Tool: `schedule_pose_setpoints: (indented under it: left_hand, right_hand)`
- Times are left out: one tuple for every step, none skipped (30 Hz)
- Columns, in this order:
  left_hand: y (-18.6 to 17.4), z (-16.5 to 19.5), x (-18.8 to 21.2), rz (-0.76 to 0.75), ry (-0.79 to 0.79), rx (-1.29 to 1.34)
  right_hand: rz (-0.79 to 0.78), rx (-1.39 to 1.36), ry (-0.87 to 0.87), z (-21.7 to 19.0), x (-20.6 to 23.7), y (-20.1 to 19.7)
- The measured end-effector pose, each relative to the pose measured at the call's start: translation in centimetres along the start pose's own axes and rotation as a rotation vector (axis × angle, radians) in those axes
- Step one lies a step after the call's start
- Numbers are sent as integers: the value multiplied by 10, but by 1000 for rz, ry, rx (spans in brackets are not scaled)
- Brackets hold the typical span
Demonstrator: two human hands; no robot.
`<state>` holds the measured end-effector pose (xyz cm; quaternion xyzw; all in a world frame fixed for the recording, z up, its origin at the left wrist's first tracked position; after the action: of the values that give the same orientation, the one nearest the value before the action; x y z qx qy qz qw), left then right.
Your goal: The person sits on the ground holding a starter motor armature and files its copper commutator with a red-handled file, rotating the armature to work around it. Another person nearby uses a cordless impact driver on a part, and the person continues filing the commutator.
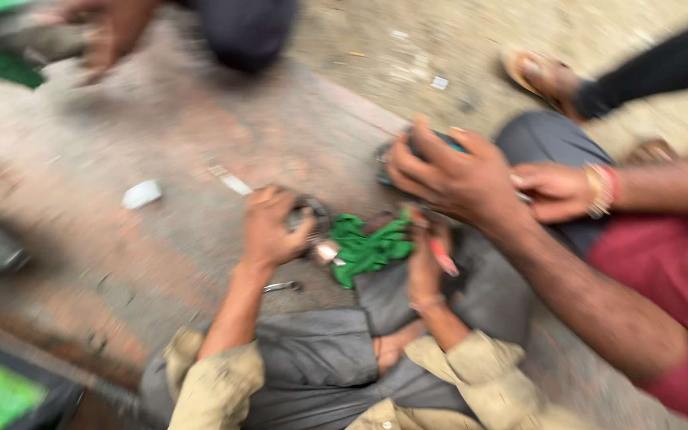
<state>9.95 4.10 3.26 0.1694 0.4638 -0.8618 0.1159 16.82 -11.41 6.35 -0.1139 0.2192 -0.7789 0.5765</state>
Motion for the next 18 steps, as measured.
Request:
schedule_pose_setpoints:
  left_hand:
    - [-1, 0, 0, -3, -5, 12]
    - [-1, -1, -1, 0, -9, 26]
    - [-3, 1, -2, 11, 2, 20]
    - [-4, 2, -3, 16, 14, 22]
    - [-6, 3, -3, 39, 18, 20]
    - [-9, 4, -3, 60, 28, 20]
    - [-11, 6, -4, 78, 41, 23]
    - [-9, 3, -4, 51, 13, 25]
    - [-7, 1, -3, 25, -13, 31]
    - [-5, -1, -3, 0, -39, 40]
    - [-6, 1, -3, 6, -24, 39]
    - [-7, 2, -4, 10, -6, 38]
    - [-8, 4, -5, 13, 13, 39]
    - [-8, 4, -5, 2, 4, 35]
    - [-7, 3, -6, -10, -3, 29]
    - [-7, 3, -6, -23, -10, 23]
    - [-7, 3, -6, -30, -17, 30]
    - [-7, 2, -6, -37, -25, 38]
  right_hand:
    - [61, 22, 5, 13, 2, 12]
    - [55, 81, -41, 16, 2, 25]
    - [125, 101, -89, 19, 5, 29]
    - [185, 86, -130, 24, 7, 32]
    - [182, 140, -168, 21, 5, 32]
    - [170, 129, -184, 23, 1, 30]
    - [153, 119, -200, 25, -3, 25]
    - [132, 111, -219, 27, -7, 21]
    - [133, 76, -206, 31, -12, 12]
    - [131, 43, -194, 36, -18, 3]
    - [126, 10, -180, 40, -23, -3]
    - [122, 14, -194, 41, -26, -8]
    - [115, 18, -208, 42, -28, -10]
    - [103, 21, -223, 42, -29, -11]
    - [97, 23, -229, 42, -29, -10]
    - [90, 24, -234, 40, -29, -7]
    - [82, 23, -240, 37, -27, -4]
    - [81, 27, -243, 33, -24, 1]
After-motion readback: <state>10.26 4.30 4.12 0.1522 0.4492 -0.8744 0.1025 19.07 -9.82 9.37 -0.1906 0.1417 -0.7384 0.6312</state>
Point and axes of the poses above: each hand's wrist, its own x-axis away from the middle knuckle, its own y-axis out of the palm, z = x × y, the point moved 10 cm from there along -x, towards the middle knuckle, and after that the axes turned 14 degrees about y, right-handed, at the moved point
